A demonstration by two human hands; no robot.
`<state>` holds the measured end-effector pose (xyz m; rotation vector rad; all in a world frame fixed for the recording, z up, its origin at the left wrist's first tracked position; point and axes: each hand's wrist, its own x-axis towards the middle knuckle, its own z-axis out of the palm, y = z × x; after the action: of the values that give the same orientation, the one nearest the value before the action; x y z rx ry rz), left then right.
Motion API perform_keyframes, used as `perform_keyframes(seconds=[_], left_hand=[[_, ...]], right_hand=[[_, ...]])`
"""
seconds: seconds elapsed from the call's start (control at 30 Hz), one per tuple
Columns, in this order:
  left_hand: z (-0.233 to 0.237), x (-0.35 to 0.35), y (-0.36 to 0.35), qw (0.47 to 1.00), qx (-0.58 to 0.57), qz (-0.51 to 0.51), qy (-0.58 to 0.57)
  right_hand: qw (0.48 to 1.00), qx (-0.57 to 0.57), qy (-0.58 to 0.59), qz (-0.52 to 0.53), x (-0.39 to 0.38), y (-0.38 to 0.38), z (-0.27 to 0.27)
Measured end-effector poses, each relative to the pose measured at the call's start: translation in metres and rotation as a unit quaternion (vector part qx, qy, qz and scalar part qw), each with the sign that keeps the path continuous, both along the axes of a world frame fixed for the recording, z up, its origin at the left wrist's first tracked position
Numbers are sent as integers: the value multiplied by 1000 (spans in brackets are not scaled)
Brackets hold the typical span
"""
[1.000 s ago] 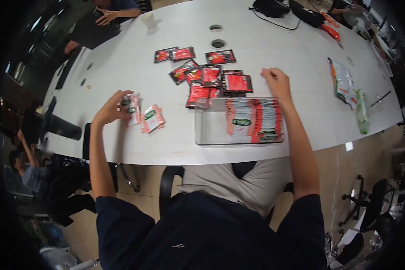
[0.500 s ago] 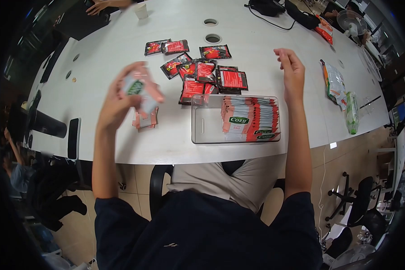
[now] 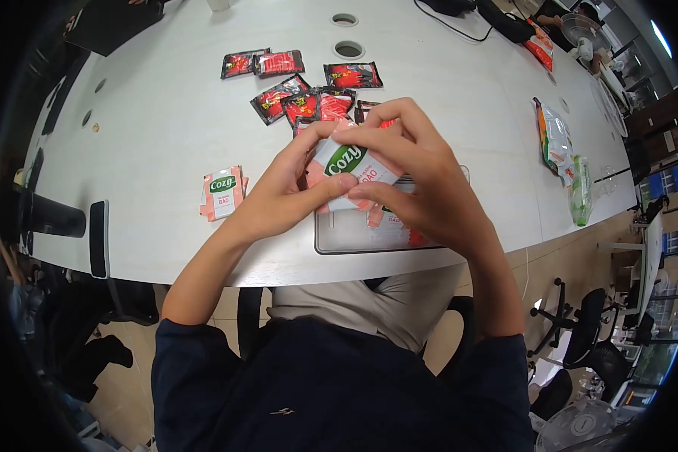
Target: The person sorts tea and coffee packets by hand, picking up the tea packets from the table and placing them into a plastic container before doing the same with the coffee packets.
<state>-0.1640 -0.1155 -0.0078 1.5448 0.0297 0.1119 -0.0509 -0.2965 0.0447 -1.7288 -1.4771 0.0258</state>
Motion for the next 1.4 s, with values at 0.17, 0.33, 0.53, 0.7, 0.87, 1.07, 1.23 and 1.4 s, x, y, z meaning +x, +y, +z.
perform_keyframes(seconds=[0.17,0.33,0.53,0.7,0.87,1.07,1.23,1.4], left_hand=[[7,-4,-3,998,-58,-10,-25],[-5,1,-3,990,19,12,-137],[-4,-2,-7,993,21,53,-99],[-7,0,-2,991,47,47,-116],[-9,2,-1,988,71,59,-127],[-7,2,-4,988,68,68,-123],[-13,3,-3,990,49,56,-122],[-17,5,-5,981,43,69,-174]], right_hand=[[999,11,13,-28,7,-3,1],[998,27,21,-46,13,-13,-2],[985,34,154,-75,-2,-25,9],[979,-127,155,-48,4,-45,13],[985,-116,123,-40,1,-48,4],[981,-179,-49,-58,2,-51,-8],[981,-149,-107,-70,3,-50,-18],[970,-182,-144,-72,2,-53,-18]])
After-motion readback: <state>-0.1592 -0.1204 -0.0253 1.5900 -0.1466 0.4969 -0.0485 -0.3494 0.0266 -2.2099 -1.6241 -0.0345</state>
